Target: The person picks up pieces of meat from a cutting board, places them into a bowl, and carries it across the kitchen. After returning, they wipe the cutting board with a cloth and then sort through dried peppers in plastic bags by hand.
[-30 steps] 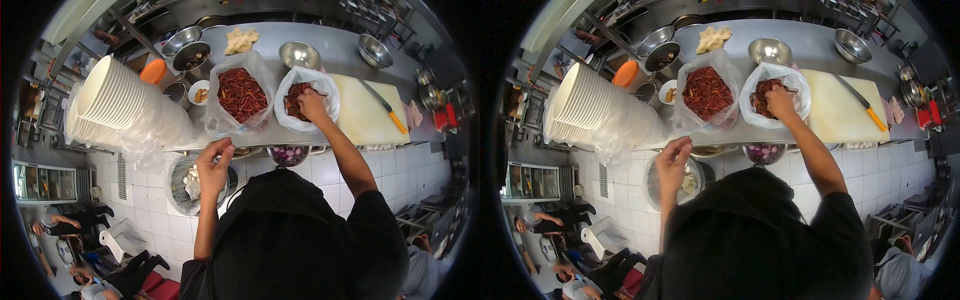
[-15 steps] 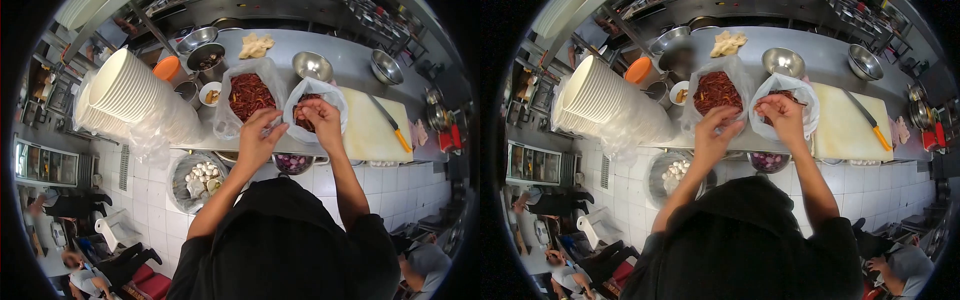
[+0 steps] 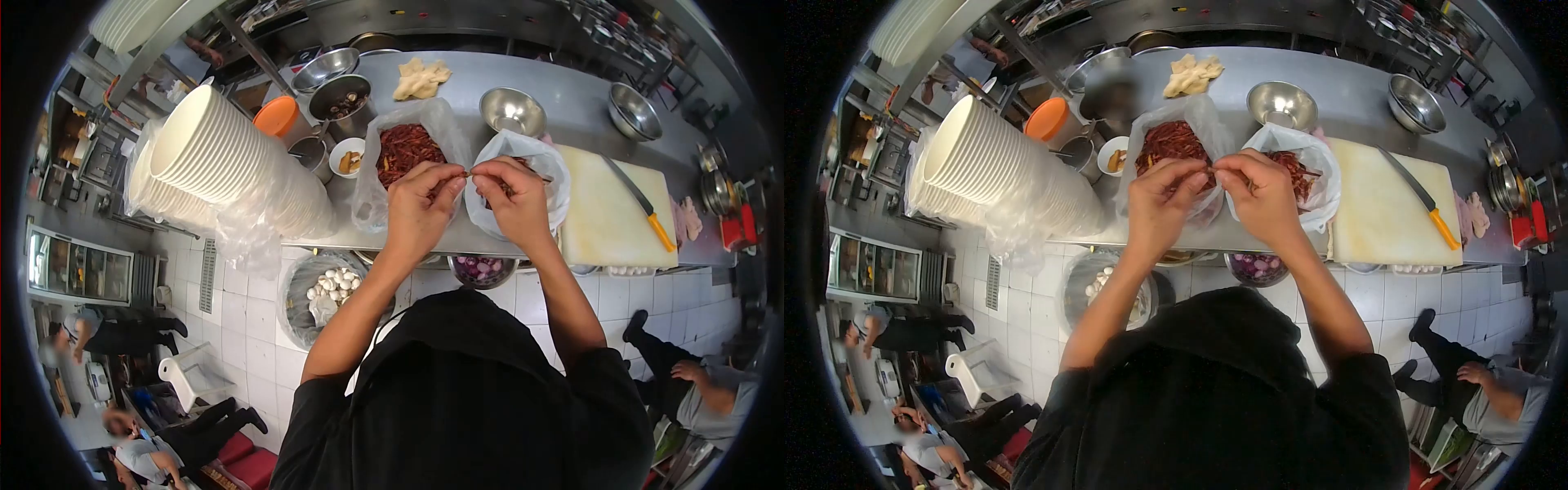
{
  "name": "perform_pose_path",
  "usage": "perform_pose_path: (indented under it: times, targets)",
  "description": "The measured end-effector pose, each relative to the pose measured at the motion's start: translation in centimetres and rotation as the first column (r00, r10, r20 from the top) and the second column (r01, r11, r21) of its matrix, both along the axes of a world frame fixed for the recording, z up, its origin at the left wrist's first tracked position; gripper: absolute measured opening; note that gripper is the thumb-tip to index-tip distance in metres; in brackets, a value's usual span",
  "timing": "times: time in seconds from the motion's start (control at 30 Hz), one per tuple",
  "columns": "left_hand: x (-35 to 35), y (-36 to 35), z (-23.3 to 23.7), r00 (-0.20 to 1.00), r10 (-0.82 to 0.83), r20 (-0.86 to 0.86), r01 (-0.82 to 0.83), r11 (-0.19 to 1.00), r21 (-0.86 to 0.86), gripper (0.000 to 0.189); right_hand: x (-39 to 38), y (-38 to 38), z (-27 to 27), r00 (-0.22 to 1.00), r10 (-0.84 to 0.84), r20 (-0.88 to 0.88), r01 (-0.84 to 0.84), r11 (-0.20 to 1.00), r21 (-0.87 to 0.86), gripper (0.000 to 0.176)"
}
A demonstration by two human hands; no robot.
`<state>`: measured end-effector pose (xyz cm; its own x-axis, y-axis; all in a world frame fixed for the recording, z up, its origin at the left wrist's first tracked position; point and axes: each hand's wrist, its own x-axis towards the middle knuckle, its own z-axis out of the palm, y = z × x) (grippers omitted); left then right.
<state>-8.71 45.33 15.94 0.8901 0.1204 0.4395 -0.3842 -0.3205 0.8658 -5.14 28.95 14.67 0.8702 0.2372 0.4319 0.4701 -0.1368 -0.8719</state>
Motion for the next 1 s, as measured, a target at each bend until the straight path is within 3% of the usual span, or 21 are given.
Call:
perform_pose_path:
  times: [0.13,0.2,0.27,0.33,0.4,0.43,0.53,0.6,0.63,0.73,0.77,0.8,0.83,0.87,0.9,0.93,0.97,1.0]
  targets:
    - [-0.3,1.0,0.0,0.999,-0.022,0.037,0.019,0.997,0.074,0.012,-0.1,0.9,0.2,0.996,0.086,-0.011,-0.086,0.996,0.001,0.008]
    - [-0.2,1.6,-0.3,0.998,-0.054,0.028,0.051,0.995,0.090,0.011,0.4,0.7,-0.1,0.941,0.255,-0.223,-0.230,0.964,0.129,0.007]
    - [-0.5,2.5,-0.2,0.990,-0.130,-0.058,0.134,0.988,0.070,0.011,1.0,0.5,-0.5,0.801,0.456,-0.387,-0.333,0.877,0.346,0.007]
    - [-0.7,3.1,-0.6,0.972,-0.173,-0.161,0.179,0.984,0.022,0.013,1.2,0.2,-1.1,0.582,0.678,-0.449,-0.347,0.706,0.617,0.008]
    - [0.1,3.7,-1.5,0.948,-0.179,-0.264,0.174,0.984,-0.041,0.016,1.2,0.2,-1.7,0.644,0.606,-0.468,-0.273,0.752,0.600,0.010]
    - [1.0,4.0,-1.8,0.961,-0.108,-0.254,0.119,0.993,0.026,0.017,1.2,0.3,-2.1,0.671,0.569,-0.475,-0.235,0.772,0.591,0.011]
    - [4.4,5.6,-3.3,0.989,0.079,-0.129,-0.047,0.972,0.229,0.020,0.8,0.7,-4.0,0.747,0.324,-0.581,0.044,0.847,0.529,0.012]
    - [6.3,7.2,-4.7,0.988,0.132,0.074,-0.150,0.920,0.361,0.022,-0.2,1.5,-4.9,0.762,0.240,-0.602,0.096,0.877,0.471,0.012]
    - [5.9,7.7,-3.9,0.982,0.165,0.087,-0.185,0.924,0.333,0.022,-0.8,2.1,-5.5,0.768,0.197,-0.609,0.124,0.888,0.444,0.012]
    - [4.7,9.3,-1.5,0.973,0.224,0.048,-0.229,0.942,0.244,0.023,-3.7,5.4,-6.5,0.855,0.169,-0.491,-0.001,0.946,0.325,0.006]
    - [4.5,9.6,-0.5,0.969,0.230,0.092,-0.245,0.941,0.233,0.022,-4.8,7.6,-7.9,0.876,0.229,-0.425,-0.055,0.922,0.384,0.006]
    - [4.6,9.6,0.5,0.962,0.233,0.141,-0.259,0.941,0.217,0.020,-6.0,9.5,-7.2,0.884,0.230,-0.406,-0.152,0.965,0.216,0.008]
    - [4.7,9.4,1.3,0.954,0.232,0.188,-0.268,0.943,0.195,0.019,-7.4,12.3,-7.8,0.933,0.254,-0.256,-0.226,0.965,0.135,0.010]
    - [4.7,9.1,1.9,0.961,0.215,0.173,-0.241,0.960,0.146,0.019,-8.3,14.5,-9.1,0.884,0.432,-0.179,-0.414,0.901,0.127,0.018]
    - [4.6,8.7,2.5,0.969,0.193,0.156,-0.210,0.973,0.096,0.020,-8.6,16.7,-10.2,0.815,0.580,0.011,-0.579,0.815,-0.025,0.033]
    - [4.4,8.5,2.7,0.975,0.173,0.137,-0.181,0.982,0.047,0.020,-9.4,18.2,-11.9,0.771,0.634,0.062,-0.625,0.772,-0.118,0.047]
    - [3.5,8.4,2.7,0.977,0.169,0.129,-0.180,0.981,0.077,0.020,-9.6,18.8,-14.0,0.679,0.726,-0.112,-0.717,0.623,-0.313,0.055]
    - [2.2,8.6,2.7,0.978,0.168,0.125,-0.182,0.977,0.109,0.020,-9.6,17.8,-12.5,0.667,0.725,-0.169,-0.730,0.591,-0.343,0.054]
